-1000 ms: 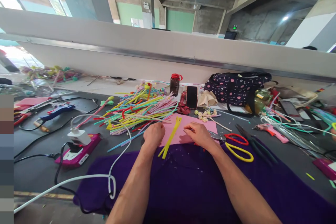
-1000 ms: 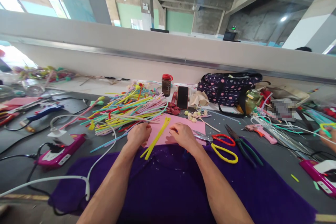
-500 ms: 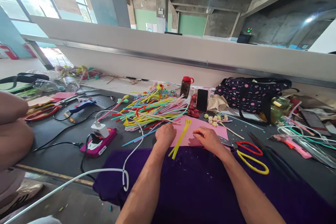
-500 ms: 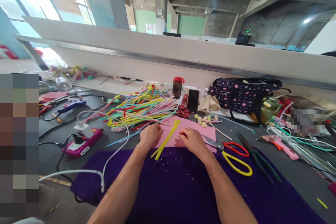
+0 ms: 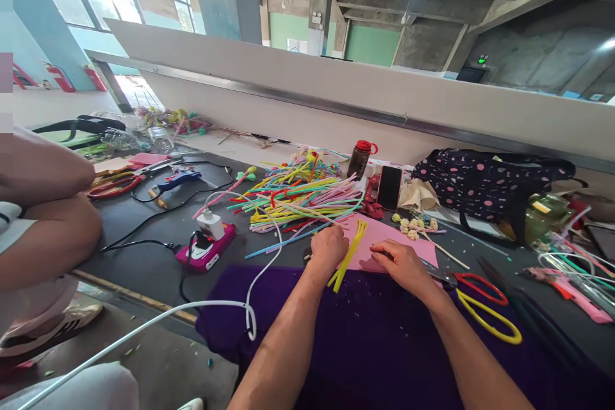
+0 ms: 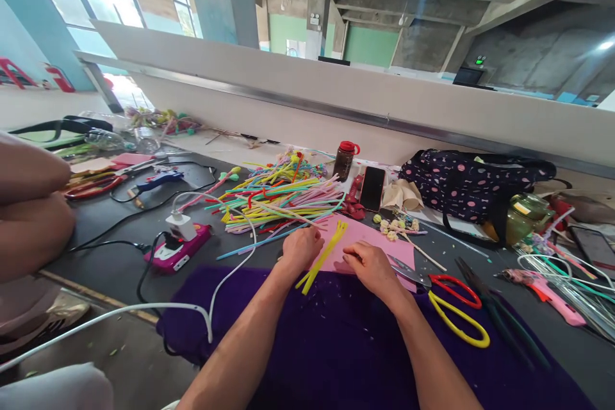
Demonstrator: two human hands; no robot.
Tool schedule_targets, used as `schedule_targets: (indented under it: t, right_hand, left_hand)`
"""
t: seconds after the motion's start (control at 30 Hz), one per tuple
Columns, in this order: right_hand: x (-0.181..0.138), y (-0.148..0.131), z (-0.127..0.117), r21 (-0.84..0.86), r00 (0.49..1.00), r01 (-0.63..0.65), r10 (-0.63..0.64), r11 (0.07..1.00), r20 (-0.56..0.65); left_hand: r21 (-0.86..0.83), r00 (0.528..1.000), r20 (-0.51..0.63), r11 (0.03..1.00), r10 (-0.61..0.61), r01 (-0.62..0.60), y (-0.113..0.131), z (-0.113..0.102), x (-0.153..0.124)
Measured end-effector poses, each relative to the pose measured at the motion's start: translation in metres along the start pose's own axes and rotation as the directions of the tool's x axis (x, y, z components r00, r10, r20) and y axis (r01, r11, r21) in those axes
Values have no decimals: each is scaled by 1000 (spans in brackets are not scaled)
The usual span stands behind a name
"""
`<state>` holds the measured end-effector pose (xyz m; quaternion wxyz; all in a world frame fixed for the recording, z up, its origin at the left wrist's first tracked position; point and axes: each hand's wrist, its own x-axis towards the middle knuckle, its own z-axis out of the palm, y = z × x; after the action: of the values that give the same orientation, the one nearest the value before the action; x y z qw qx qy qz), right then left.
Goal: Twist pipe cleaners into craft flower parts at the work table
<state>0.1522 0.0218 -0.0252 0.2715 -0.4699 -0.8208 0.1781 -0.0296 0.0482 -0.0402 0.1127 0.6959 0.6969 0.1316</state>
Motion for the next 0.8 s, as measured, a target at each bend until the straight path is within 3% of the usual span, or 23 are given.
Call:
schedule_targets:
  t: [0.4, 0.6, 0.8]
  right_hand:
    - [2, -3, 3, 100, 999, -49, 47, 994, 20]
    - [5, -13, -3, 56, 997, -50, 47, 997, 58]
    - [31, -31, -17, -48, 995, 53, -48, 997, 83]
  left_hand:
    - [-65, 1000, 19, 998, 20, -19, -1, -4, -1]
    - [-69, 999, 25, 997, 36, -34, 0, -2, 0]
    - [-59, 998, 6, 997, 55, -55, 0, 1, 0]
